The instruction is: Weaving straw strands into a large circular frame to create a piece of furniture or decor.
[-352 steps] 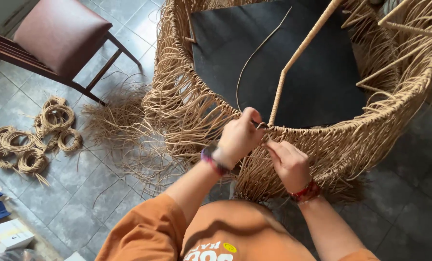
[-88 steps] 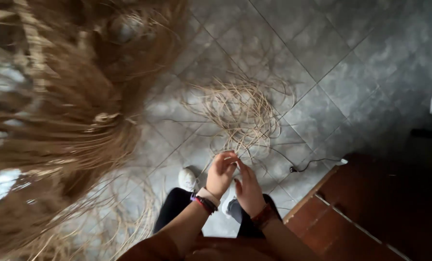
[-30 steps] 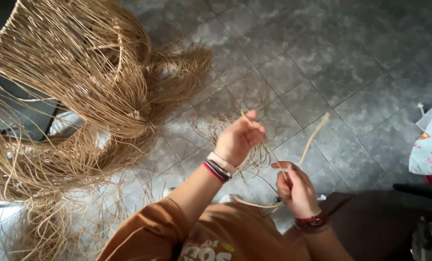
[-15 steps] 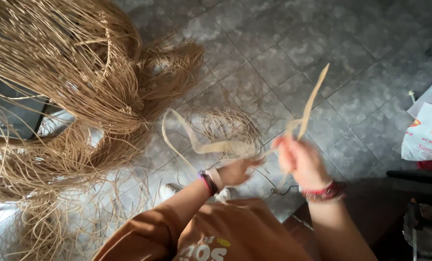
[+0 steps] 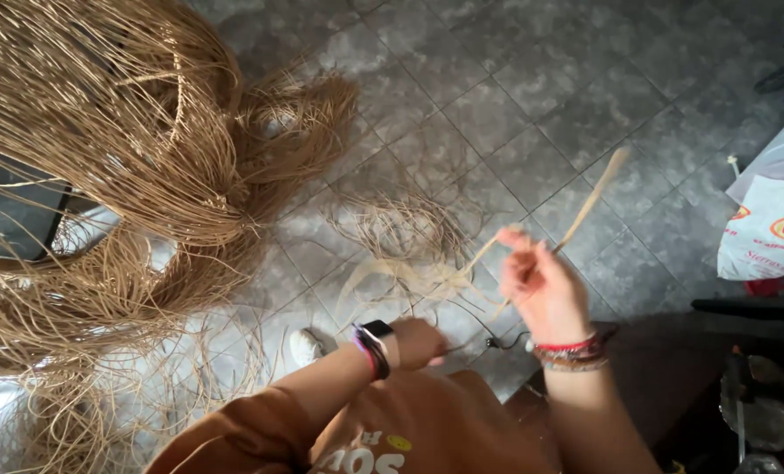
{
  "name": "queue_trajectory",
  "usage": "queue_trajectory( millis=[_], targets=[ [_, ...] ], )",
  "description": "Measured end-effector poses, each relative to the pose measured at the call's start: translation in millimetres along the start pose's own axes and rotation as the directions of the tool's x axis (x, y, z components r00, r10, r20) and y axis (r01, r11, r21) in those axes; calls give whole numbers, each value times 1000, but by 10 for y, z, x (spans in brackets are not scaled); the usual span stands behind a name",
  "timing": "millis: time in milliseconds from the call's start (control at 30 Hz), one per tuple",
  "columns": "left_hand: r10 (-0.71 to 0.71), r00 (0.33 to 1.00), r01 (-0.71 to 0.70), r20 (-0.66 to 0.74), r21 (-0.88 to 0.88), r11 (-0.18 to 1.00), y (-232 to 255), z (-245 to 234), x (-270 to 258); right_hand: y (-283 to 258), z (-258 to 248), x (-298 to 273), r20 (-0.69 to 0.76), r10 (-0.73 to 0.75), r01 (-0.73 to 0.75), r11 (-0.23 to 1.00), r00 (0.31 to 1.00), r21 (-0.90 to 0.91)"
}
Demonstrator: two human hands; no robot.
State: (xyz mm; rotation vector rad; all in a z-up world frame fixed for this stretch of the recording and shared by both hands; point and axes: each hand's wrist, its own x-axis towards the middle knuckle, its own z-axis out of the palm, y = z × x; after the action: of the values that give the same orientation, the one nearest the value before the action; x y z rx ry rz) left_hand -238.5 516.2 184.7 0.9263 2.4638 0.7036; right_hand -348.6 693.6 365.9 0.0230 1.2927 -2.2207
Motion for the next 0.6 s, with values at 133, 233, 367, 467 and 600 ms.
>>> queue_trajectory(
  millis=[133, 233, 367, 467, 600],
  targets=[
    [-293, 929, 227, 227, 277, 934, -305, 618, 455, -2, 28, -53, 13, -121, 121, 972, 993, -203],
    [-361, 861, -17, -357, -730, 683, 245, -896, 165, 434, -137, -201, 121, -90, 135, 887, 989, -442],
    [-529, 727, -600, -439, -780, -178, 262, -1257, 237, 606, 97, -461, -119, 61, -102, 923, 991, -371],
    [-350, 724, -538, -595, -804, 254, -75, -588, 273, 424, 204, -287, -165, 93, -118, 981, 982, -154],
    [357, 933, -349, -50, 122, 929, -607, 598, -15, 350, -88, -10, 14, 13, -12, 998, 1000, -56]
  ],
)
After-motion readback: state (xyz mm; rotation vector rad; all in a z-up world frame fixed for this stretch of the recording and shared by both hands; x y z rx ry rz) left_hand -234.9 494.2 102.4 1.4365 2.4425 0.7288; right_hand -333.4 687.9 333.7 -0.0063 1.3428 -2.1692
